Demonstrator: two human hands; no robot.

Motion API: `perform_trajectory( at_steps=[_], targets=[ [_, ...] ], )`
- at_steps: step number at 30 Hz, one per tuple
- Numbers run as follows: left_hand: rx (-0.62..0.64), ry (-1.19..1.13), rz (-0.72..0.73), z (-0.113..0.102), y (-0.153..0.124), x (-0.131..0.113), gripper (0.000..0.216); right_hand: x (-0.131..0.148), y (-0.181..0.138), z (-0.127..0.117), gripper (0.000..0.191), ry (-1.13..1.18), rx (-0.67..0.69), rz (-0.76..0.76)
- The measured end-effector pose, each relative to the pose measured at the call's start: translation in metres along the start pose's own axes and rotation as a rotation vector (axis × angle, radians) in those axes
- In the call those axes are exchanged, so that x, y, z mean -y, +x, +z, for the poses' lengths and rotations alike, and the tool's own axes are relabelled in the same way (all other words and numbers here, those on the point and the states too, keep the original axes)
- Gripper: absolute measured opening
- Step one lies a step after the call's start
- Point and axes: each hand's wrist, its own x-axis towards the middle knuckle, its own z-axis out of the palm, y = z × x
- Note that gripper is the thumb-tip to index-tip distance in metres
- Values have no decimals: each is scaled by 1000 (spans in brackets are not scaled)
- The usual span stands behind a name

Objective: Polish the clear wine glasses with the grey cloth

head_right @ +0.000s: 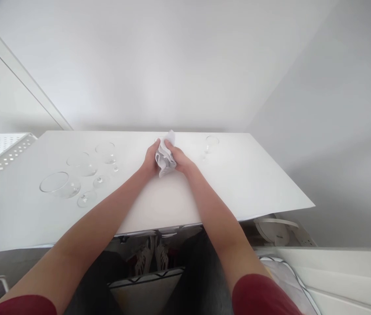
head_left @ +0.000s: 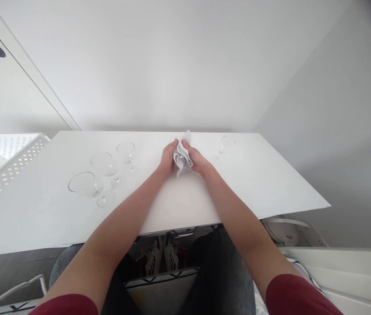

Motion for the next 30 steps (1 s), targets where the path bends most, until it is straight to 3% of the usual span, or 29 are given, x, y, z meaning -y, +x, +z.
perform_trajectory(
  at_steps=[7,16,23,30],
  targets=[
    [-140,36,175,2,-1,-6,39,-3,-4,-4,42,-65,176,22],
    [-261,70,198,-1,2,-8,35,-3,-5,7,37,-233,155,1],
    [-64,-98,77,2,3,-9,49,2,-13,1,42,-140,302,93],
    [-229,34,204,0,5,-4,43,-5,-3,11,29,-393,45,-198]
  ],
)
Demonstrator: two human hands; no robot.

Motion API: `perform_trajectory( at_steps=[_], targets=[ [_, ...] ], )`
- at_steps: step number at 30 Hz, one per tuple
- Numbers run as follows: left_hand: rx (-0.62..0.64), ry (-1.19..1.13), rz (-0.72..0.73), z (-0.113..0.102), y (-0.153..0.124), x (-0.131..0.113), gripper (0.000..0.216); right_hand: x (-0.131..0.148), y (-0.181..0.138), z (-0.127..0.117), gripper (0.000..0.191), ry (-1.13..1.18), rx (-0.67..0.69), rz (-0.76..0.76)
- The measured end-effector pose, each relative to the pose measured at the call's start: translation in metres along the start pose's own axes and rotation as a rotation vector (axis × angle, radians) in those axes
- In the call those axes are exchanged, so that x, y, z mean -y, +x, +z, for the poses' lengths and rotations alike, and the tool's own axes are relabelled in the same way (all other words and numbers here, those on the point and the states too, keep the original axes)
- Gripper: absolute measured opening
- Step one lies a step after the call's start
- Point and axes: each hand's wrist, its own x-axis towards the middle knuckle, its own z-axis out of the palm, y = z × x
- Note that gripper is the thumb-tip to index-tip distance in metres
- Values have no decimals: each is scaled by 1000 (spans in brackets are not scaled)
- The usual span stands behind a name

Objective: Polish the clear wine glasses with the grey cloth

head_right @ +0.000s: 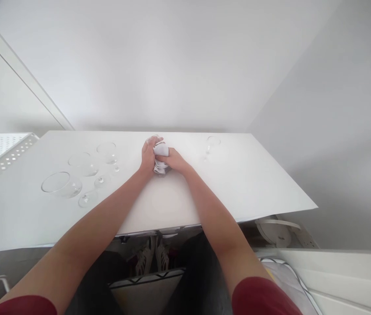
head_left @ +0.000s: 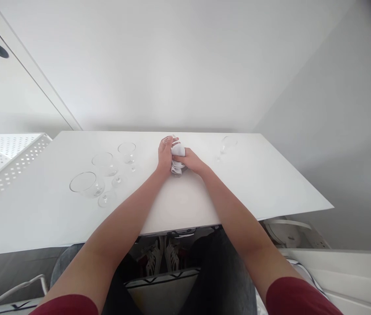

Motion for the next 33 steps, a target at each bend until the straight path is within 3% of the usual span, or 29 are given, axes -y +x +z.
perform_trajectory(
  at_steps=[5,7,12,15,20,22,26,31,33],
  targets=[
    [55,-142,-113,-2,1,2,51,4,-4,-3,34,240,119,225],
    [71,-177,-132,-3,2,2,52,5,-5,-5,36,240,130,234],
    [-29,-124,-50,-4,3,1,51,-1,2,-4,30,-165,-71,-106],
    [-35,-138,-35,-5,4,1,51,-3,4,-3,28,-240,-148,-167],
    [-3,-233,-155,-8,7,2,53,1,1,2,38,158,22,91],
    [4,-285,-172,-8,8,2,52,2,2,3,44,268,10,83],
    [-16,-342,-169,-7,9,1,48,-2,7,-1,36,197,-198,-58],
    [-29,-261,-140,-8,9,1,48,-6,9,-14,20,-271,-614,-313],
    [-28,-254,-136,-9,10,1,50,-5,7,-14,22,-270,-626,-337]
  ],
)
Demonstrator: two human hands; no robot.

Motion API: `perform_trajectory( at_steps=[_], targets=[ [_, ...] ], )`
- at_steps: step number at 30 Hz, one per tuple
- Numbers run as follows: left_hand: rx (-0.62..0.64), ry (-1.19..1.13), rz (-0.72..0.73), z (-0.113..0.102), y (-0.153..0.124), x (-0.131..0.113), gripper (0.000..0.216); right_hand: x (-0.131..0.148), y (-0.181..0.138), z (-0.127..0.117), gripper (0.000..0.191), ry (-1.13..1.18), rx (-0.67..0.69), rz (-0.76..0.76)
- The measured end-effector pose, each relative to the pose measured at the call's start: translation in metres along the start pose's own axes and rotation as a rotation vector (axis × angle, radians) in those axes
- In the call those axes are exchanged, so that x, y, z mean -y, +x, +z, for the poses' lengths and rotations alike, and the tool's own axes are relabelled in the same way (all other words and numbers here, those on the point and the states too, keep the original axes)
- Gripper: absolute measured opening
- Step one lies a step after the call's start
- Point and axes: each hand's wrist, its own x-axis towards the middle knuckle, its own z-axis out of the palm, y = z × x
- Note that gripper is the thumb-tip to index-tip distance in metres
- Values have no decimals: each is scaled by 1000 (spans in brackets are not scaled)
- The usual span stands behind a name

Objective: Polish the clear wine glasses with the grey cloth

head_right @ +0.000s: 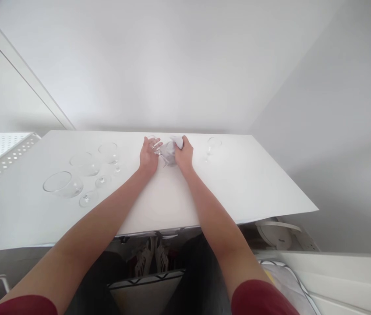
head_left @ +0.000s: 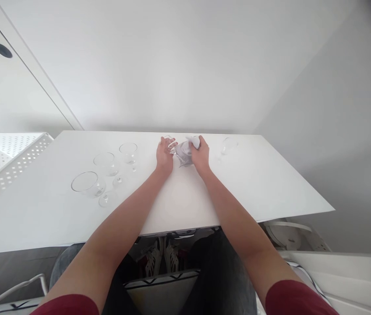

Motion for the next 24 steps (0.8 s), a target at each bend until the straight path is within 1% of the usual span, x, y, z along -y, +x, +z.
perform_trajectory(
  at_steps=[1,2,4,5,6,7,9,12,14,16,18,20,21,24],
  targets=[
    [-5,-1,6,0,0,0,50,2,-1,0,26,54,61,27],
    [-14,-1,14,0,0,0,50,4,-3,1,33,126,171,73],
    [-46,1,32,0,1,0,51,9,-6,3,47,280,440,195],
    [-62,3,43,-1,1,0,52,11,-7,3,52,344,548,257],
    [-71,6,52,-1,2,-1,52,13,-8,3,55,390,618,308],
    [-71,9,60,-1,2,-1,52,14,-9,3,56,418,652,344],
    [-53,16,71,-1,1,-1,52,17,-9,1,52,423,663,371],
    [-22,23,55,0,-2,-1,50,20,-9,-5,44,351,682,422],
    [11,27,11,2,-4,-1,50,23,-9,-10,40,337,734,501],
    [69,28,-46,4,-7,-1,50,24,-8,-12,40,379,800,568],
    [124,23,-90,5,-8,-1,49,24,-8,-13,43,438,836,584],
    [147,10,-114,5,-8,-1,48,20,-8,-10,43,435,823,537],
    [145,4,-118,5,-6,-1,47,18,-7,-8,41,397,784,480],
    [83,27,-85,2,-2,0,45,7,-5,0,41,187,576,258]
  ],
)
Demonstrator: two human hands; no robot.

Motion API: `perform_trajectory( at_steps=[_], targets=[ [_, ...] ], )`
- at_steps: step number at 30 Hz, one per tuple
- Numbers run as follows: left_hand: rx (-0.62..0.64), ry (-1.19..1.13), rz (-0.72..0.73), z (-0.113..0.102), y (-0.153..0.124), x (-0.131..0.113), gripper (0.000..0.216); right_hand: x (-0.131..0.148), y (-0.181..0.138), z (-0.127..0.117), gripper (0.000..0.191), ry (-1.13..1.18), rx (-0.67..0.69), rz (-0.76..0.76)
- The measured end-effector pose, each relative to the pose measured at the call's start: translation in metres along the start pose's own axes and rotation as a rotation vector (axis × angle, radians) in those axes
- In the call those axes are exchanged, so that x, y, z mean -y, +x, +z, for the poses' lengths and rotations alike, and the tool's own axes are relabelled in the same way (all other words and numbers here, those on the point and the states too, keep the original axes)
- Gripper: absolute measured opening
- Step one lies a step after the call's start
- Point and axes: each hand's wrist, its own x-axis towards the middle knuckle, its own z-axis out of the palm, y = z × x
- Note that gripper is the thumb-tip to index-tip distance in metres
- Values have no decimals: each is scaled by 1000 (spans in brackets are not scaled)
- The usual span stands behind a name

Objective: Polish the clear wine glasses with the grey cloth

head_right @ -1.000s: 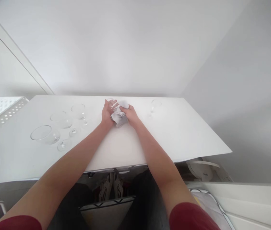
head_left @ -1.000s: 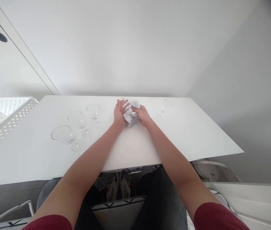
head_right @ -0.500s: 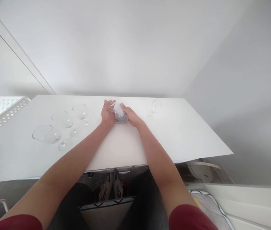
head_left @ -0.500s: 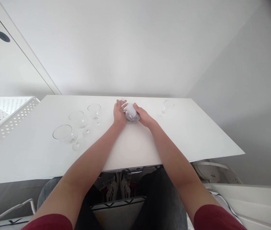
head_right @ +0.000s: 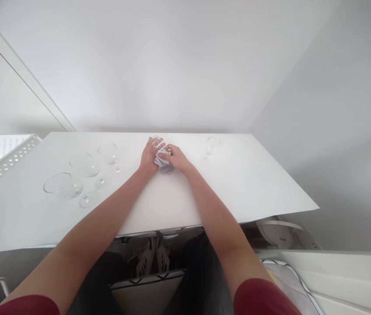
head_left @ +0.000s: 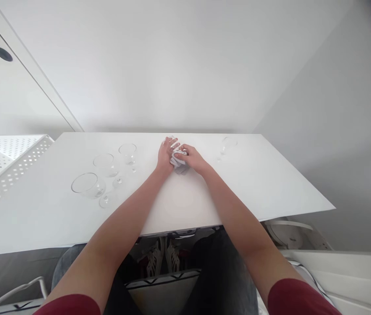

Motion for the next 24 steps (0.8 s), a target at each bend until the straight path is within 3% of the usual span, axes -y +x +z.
perform_trajectory(
  at_steps=[4,8,14,19,24],
  targets=[
    [-40,159,63,-2,3,6,54,-9,8,-1,42,-163,-177,-141],
    [59,202,73,-3,1,10,56,-13,12,-7,46,-91,-268,-162],
    [55,234,202,-2,-2,6,54,-22,18,-14,48,79,-655,-140],
    [30,105,231,2,-3,1,50,-32,27,-20,49,370,-688,-33],
    [21,145,271,5,-8,2,64,-32,31,-19,43,564,-629,81]
  ],
)
